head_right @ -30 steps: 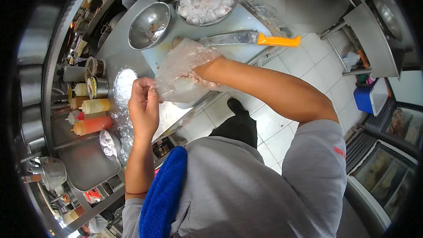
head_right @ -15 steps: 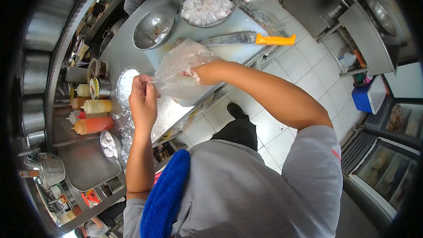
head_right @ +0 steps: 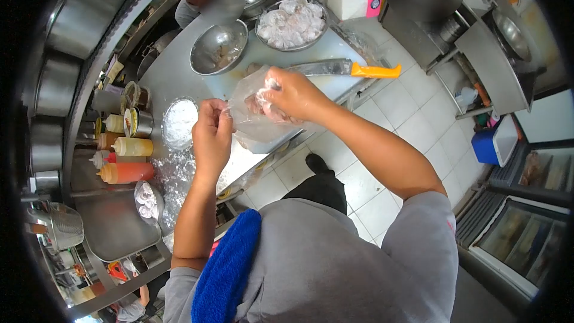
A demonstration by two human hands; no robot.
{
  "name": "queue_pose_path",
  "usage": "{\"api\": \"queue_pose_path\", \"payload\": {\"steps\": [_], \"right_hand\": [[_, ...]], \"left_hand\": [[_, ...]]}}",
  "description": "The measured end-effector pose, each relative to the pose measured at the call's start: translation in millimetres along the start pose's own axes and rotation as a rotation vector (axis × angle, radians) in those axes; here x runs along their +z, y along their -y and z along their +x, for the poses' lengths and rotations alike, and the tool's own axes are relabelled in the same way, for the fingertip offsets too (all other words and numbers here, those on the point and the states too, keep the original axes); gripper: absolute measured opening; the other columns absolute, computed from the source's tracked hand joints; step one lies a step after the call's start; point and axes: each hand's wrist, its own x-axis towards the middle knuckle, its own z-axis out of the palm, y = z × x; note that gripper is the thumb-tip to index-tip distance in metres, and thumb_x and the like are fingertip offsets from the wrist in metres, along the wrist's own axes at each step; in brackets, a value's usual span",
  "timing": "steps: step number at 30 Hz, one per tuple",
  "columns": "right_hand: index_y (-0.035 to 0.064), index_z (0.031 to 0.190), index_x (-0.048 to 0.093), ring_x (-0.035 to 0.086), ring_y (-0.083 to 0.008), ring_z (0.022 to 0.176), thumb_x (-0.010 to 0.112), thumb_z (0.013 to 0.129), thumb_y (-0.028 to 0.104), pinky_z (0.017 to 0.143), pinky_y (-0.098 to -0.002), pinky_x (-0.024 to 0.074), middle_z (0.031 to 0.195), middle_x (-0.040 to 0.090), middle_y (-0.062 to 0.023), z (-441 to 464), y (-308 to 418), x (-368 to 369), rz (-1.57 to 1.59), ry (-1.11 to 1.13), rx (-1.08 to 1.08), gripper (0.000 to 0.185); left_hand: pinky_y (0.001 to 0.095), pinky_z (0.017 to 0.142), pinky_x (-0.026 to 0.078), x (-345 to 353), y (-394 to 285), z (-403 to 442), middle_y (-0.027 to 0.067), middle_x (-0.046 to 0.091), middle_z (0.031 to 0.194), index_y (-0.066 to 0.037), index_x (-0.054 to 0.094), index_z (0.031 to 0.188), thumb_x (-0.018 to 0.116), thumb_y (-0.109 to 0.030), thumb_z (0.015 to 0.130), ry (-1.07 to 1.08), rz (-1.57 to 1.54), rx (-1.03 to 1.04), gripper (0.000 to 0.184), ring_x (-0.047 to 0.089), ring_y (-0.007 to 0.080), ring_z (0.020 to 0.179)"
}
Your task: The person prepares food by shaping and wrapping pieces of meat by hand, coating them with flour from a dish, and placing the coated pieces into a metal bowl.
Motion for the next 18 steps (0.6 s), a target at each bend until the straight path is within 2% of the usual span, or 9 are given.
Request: {"api": "queue_pose_path", "payload": {"steps": [4,5,6,8,9,10,12,16,18], "right_hand": [[0.0027,0.097,0.052,0.060,-0.0431,0.080,0.063,0.086,0.018,0.070,-0.0435,0.0488,0.082,0.063,-0.0230,-8,7,3,-0.089,-0.103,-0.222,0.022],[0.0048,0.101,0.053,0.063,-0.0336,0.083,0.061,0.087,0.016,0.073,-0.0390,0.0488,0.086,0.063,-0.0193,-13,28,-8,-0.016,-0.031,-0.060,0.020],[0.0048,0.101,0.053,0.063,-0.0336,0.083,0.061,0.087,0.016,0.073,-0.0390,0.0488,0.086,0.063,-0.0193,-11,34,-15,-0.026,-0.018,-0.071,0.020],[0.0070,0.106,0.055,0.060,-0.0145,0.082,0.056,0.092,0.012,0.076,-0.0311,0.0488,0.092,0.061,-0.0032,-4,39,-31,0.243,0.126,-0.060,0.016],[0.0062,0.108,0.056,0.053,-0.0051,0.089,0.053,0.093,0.009,0.081,-0.0249,0.0457,0.095,0.057,0.0028,4,32,-34,0.358,0.192,-0.114,0.016],[0.0062,0.108,0.056,0.053,-0.0051,0.089,0.053,0.093,0.009,0.081,-0.0249,0.0457,0.095,0.057,0.0028,9,36,-41,0.346,0.192,-0.122,0.016],[0.0042,0.108,0.057,0.052,-0.0057,0.095,0.052,0.093,0.007,0.085,-0.0246,0.0435,0.097,0.058,0.0005,16,46,-55,0.408,0.320,-0.086,0.017],[0.0038,0.110,0.059,0.057,-0.0076,0.087,0.055,0.094,0.013,0.076,-0.0238,0.0480,0.097,0.062,-0.0006,22,75,-77,0.512,0.449,-0.071,0.019],[0.0042,0.108,0.061,0.059,-0.0076,0.086,0.057,0.095,0.016,0.074,-0.0229,0.0488,0.096,0.063,-0.0013,26,93,-89,0.485,0.476,-0.063,0.018]], "left_hand": [[0.0323,0.055,0.046,0,-4,1,0.0127,0.059,0.068,0.000,0.053,0.099,0.056,-0.005,0.087,0.028,0.041,0.017,0.014,0.057,0.0211,0.058],[0.0331,0.055,0.046,0,-6,2,0.0124,0.058,0.065,0.000,0.054,0.097,0.057,-0.005,0.086,0.021,0.017,-0.021,0.012,0.056,0.0225,0.057],[0.0331,0.055,0.046,-2,-5,3,0.0124,0.058,0.065,0.000,0.054,0.097,0.057,-0.005,0.086,0.001,0.013,-0.026,0.012,0.056,0.0225,0.057],[0.0340,0.055,0.045,-4,-6,8,0.0119,0.057,0.063,0.000,0.054,0.096,0.058,-0.005,0.086,0.063,-0.012,-0.054,0.012,0.054,0.0222,0.054],[0.0285,0.063,0.046,-10,-9,9,0.0050,0.061,0.081,-0.002,0.055,0.099,0.061,-0.012,0.090,0.160,0.015,-0.114,0.015,0.056,0.0124,0.073],[0.0285,0.063,0.046,-10,-10,11,0.0050,0.061,0.081,-0.002,0.055,0.099,0.061,-0.012,0.090,0.150,0.008,-0.106,0.015,0.056,0.0124,0.073],[0.0299,0.075,0.048,-9,-12,15,0.0092,0.061,0.103,-0.004,0.058,0.106,0.064,-0.017,0.089,0.192,-0.022,0.048,0.022,0.057,0.0140,0.094],[0.0305,0.086,0.046,-1,-27,35,0.0102,0.056,0.119,-0.004,0.059,0.113,0.066,-0.020,0.089,0.152,-0.228,0.253,0.030,0.052,0.0146,0.109],[0.0303,0.090,0.045,-1,-37,48,0.0082,0.059,0.118,-0.003,0.058,0.116,0.065,-0.020,0.090,0.448,-0.832,0.019,0.032,0.055,0.0137,0.108]]}}
